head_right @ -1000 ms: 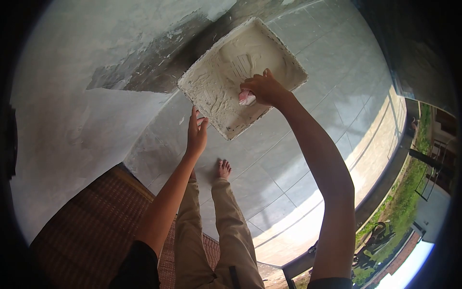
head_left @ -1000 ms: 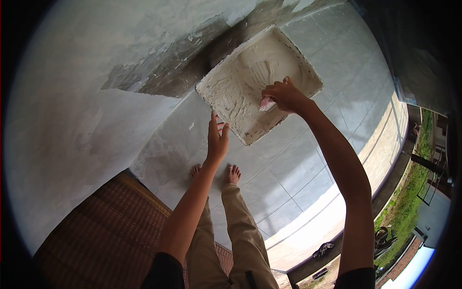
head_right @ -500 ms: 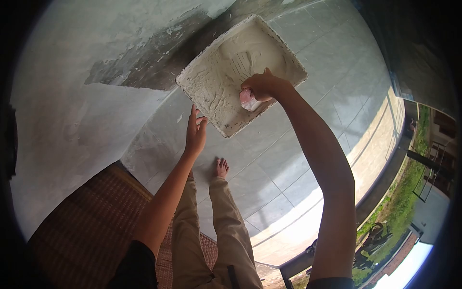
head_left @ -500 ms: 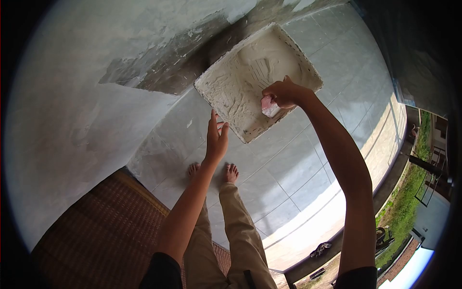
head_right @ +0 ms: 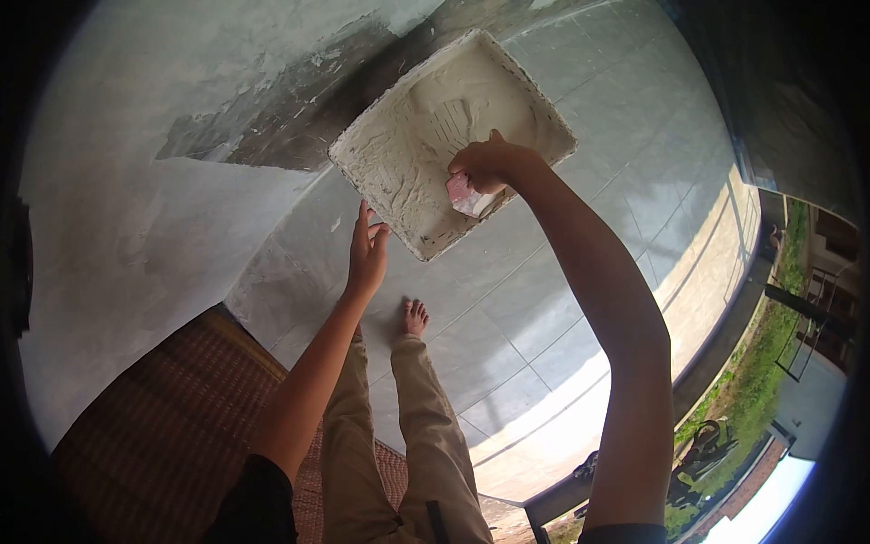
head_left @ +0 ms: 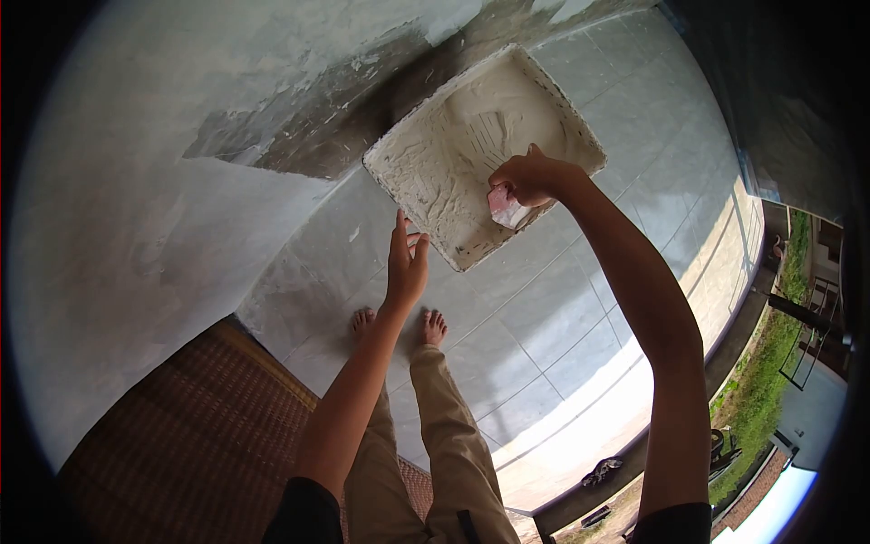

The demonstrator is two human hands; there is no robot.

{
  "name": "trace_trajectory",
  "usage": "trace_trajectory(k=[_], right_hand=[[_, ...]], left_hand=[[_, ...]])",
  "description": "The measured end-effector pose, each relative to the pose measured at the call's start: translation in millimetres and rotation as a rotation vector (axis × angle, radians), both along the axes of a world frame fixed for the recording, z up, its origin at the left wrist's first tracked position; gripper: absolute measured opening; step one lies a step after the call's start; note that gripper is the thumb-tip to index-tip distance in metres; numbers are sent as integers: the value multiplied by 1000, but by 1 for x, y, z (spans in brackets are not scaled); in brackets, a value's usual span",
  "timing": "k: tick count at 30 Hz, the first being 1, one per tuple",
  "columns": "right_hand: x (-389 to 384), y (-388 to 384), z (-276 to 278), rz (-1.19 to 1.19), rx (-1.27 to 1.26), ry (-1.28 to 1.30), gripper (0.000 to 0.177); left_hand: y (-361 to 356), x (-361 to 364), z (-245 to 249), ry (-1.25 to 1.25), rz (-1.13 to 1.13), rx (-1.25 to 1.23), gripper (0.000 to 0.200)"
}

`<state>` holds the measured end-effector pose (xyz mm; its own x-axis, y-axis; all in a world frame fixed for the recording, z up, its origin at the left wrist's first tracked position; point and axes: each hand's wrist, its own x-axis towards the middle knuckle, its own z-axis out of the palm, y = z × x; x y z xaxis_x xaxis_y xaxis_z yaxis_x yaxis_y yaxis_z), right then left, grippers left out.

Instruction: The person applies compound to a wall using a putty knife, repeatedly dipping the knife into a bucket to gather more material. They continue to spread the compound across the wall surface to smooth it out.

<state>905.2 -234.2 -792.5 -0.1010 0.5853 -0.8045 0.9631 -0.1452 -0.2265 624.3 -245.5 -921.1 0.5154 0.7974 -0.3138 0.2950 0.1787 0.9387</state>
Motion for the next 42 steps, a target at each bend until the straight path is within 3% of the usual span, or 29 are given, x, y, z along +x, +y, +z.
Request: trace_trajectory(k=[5,7,11,13,17,20,22,23,26,29,32,33,34,42], right_hand=[[-6,4,-5,44,-31,-19,41],[-6,4,-13,21,32,29,29],[-5,13,-23,52,39,15,26],[-3,24,-30,49,-172,57,29],[7,19,-32,-61,-283,128,35],[17,-3,-19,-206,-218,290,40],[21,-29,-21,-823,-169,696,40],[22,-36,-18,-907,-202,857,41],[-10,-57,29,-1153,11,1233,32],[-52,-65,71,-1265,176,1452,33],[-100,-53,122,-1360,308,1650,31],[-122,-47,164,-1400,320,1716,30],[-131,-40,167,-1352,342,1785,33],[-271,25,391,-1063,467,2011,44]], left_hand=[[-1,-1,6,-4,11,-30,68],[-1,0,7,-12,13,-38,68],[-2,-1,9,0,10,-54,67],[-1,-3,10,1,6,-59,67],[-2,-11,10,12,17,-35,65],[0,-25,18,17,32,9,62],[2,-36,33,-2,42,45,60],[3,-43,45,13,48,48,58],[13,-65,88,-6,85,101,53],[29,-91,141,-66,140,178,48],[59,-120,218,-134,190,302,43],[69,-130,248,-164,203,347,41],[79,-139,276,-176,221,394,41],[127,-256,518,-381,408,859,41]])
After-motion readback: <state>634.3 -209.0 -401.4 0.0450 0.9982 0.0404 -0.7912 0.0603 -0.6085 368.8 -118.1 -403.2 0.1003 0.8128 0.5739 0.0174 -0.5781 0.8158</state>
